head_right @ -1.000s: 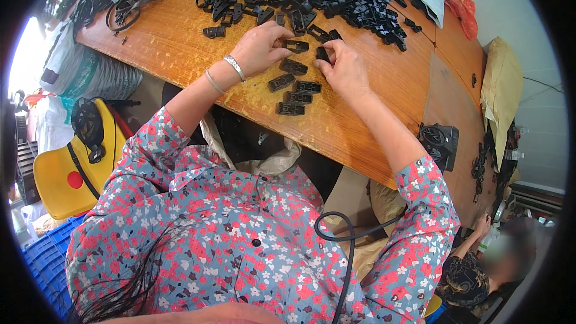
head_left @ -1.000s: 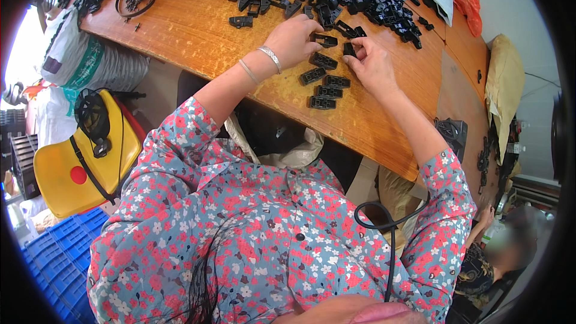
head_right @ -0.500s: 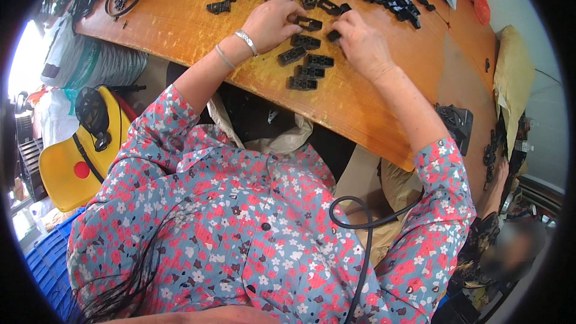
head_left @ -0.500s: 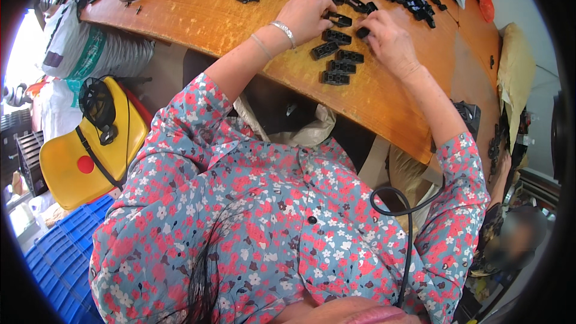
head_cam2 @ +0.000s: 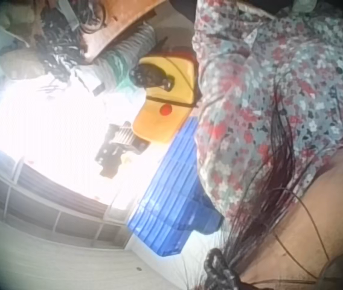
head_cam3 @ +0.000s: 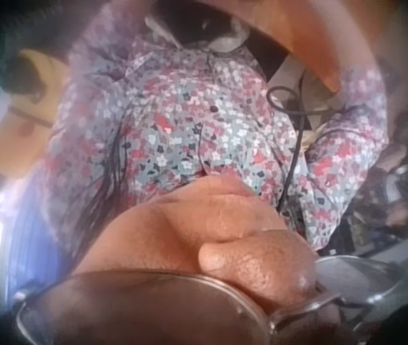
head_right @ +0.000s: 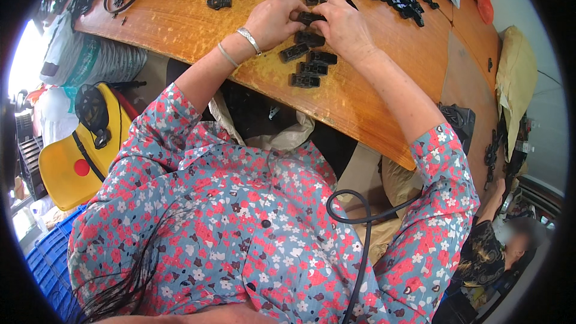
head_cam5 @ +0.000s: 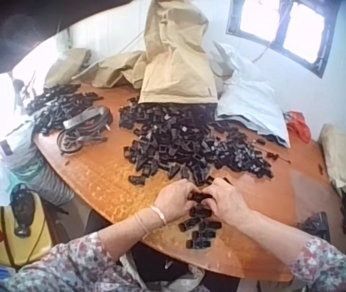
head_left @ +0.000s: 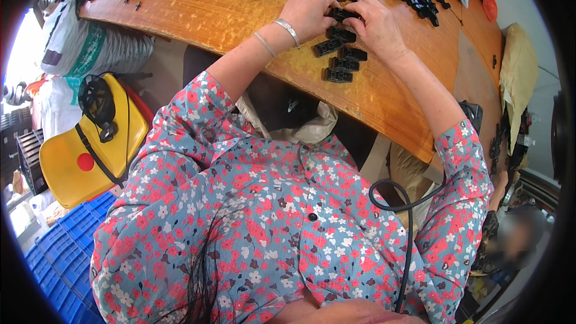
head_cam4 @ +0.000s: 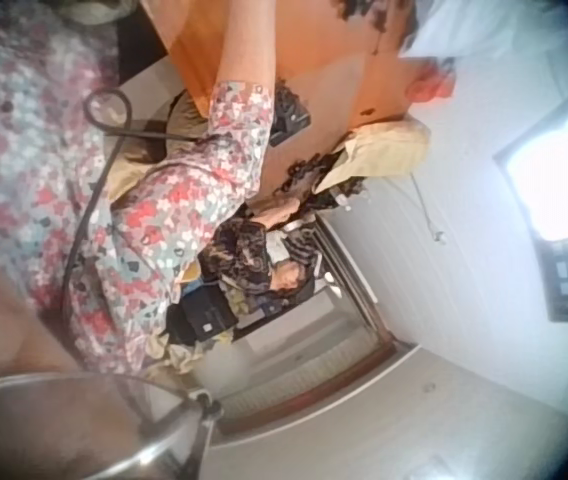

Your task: The person assembles plastic buckles by snapping components together by hand, arranging the assembled pieces on the table, and placing them into a bag.

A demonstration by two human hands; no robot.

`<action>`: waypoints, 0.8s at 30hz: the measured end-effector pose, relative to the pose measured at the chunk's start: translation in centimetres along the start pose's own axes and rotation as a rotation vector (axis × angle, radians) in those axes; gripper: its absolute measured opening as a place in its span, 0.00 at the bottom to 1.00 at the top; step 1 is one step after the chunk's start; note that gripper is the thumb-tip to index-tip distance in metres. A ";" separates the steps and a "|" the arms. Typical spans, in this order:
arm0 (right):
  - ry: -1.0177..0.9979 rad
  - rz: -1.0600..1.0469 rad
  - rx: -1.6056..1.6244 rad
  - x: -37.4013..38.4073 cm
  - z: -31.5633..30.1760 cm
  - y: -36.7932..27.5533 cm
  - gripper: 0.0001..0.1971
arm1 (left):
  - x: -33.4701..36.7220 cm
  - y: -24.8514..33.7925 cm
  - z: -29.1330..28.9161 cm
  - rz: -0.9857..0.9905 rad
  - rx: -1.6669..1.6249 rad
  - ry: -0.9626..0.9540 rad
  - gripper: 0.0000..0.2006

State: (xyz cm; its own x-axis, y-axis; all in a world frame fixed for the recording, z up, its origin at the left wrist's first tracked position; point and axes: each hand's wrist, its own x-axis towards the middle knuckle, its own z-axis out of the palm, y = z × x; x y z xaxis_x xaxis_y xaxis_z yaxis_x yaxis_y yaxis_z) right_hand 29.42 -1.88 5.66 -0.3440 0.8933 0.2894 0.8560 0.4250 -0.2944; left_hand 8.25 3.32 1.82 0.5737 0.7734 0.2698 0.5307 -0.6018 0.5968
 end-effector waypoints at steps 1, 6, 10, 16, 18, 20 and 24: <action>0.000 -0.001 -0.001 0.1 -0.1 -0.1 0.13 | 0.0 0.0 -0.1 0.000 0.000 0.001 0.15; 0.020 0.033 0.064 0.0 -0.4 -0.5 0.13 | 0.0 0.5 -0.6 -0.024 -0.007 -0.008 0.15; 0.029 0.011 0.035 0.1 -1.0 -0.8 0.13 | 0.0 0.9 -1.0 -0.041 -0.017 -0.032 0.14; 0.042 0.012 0.056 0.4 -1.0 -0.9 0.12 | 0.0 0.4 -0.8 -0.060 -0.069 -0.007 0.15; 0.023 0.023 -0.016 0.3 -0.6 -1.1 0.12 | 0.1 0.2 -0.7 -0.021 -0.020 0.031 0.15; 0.033 0.010 -0.014 0.0 0.3 -0.5 0.12 | 0.0 -0.2 -0.7 0.011 -0.033 0.022 0.15; 0.048 -0.025 -0.031 -0.3 0.7 -0.3 0.11 | 0.7 -0.3 -1.8 -0.115 -0.203 -0.114 0.15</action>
State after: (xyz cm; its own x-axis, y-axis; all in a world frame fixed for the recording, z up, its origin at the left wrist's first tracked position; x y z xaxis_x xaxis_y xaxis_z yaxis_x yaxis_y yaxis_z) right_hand 28.94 -2.14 5.00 -0.3467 0.8741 0.3401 0.8592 0.4414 -0.2586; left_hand 7.36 4.34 3.19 0.5893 0.8003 0.1112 0.4669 -0.4496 0.7615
